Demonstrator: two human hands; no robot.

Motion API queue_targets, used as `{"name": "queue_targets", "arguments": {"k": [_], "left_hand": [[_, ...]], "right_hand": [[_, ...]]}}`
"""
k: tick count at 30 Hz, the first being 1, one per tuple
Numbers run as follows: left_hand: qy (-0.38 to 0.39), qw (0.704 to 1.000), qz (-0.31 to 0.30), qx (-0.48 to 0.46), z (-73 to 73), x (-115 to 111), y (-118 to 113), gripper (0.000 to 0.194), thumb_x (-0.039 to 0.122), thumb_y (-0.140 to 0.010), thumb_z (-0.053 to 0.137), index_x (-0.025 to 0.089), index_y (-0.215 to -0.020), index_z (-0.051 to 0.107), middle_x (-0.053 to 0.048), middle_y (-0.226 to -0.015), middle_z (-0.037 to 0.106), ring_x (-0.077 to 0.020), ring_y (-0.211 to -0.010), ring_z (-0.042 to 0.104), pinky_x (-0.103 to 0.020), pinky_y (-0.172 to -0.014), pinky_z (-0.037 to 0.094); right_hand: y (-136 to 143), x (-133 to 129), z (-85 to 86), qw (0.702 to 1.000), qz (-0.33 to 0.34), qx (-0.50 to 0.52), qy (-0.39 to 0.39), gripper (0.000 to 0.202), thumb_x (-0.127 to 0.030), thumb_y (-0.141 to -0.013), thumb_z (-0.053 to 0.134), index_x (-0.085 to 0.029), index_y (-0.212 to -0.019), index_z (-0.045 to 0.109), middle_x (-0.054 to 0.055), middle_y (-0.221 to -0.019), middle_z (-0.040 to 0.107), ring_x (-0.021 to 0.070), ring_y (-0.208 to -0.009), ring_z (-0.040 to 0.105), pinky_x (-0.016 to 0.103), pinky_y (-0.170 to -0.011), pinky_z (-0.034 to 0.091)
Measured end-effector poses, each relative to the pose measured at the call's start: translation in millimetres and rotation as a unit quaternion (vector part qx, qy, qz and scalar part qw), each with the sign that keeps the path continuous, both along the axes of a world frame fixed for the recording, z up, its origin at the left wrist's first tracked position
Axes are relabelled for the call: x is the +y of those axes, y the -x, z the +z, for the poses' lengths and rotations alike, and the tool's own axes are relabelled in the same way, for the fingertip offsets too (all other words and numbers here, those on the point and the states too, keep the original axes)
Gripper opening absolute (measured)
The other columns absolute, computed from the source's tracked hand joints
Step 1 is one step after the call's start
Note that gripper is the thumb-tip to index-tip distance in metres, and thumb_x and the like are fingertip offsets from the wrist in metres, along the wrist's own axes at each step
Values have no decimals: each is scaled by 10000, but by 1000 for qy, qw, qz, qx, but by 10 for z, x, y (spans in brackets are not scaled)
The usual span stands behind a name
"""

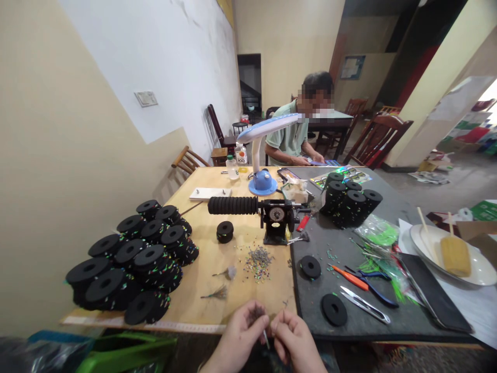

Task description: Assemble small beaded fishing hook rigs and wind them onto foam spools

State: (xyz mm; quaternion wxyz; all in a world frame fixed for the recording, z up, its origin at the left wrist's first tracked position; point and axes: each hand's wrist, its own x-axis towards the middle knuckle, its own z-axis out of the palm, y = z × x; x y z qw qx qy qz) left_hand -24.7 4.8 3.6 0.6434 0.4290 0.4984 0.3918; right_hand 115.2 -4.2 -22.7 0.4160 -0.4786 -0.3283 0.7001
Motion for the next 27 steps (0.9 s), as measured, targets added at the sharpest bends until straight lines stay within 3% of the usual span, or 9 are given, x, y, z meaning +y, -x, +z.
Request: {"name": "queue_targets", "arguments": {"k": [10, 20, 27], "left_hand": [[-4, 1000, -9, -1, -27, -10, 5, 417, 544, -717, 710, 171, -743, 526, 47, -655, 530, -104, -555, 511, -238, -569, 414], [0, 1000, -1, 6, 53, -13, -9, 403, 526, -700, 732, 177, -737, 534, 46, -654, 532, -106, -562, 508, -232, -561, 425], [-5, 1000, -7, 4, 40, -30, -27, 393, 521, -706, 730, 179, -721, 538, 31, -654, 535, -135, -628, 531, -229, -555, 442]], "right_hand": [[16, -8, -46, 1000, 9, 3, 0, 453, -596, -639, 716, -204, -584, 496, -121, -291, 385, 28, -275, 194, 176, -345, 128], [2, 2, -2, 1000, 3, 7, 8, 423, -560, -642, 716, -204, -591, 495, -122, -297, 392, 28, -285, 192, 179, -348, 121], [-8, 24, -26, 1000, 5, -7, -22, 528, -691, -633, 696, -199, -628, 503, -118, -315, 400, 36, -293, 216, 184, -360, 142]]}}
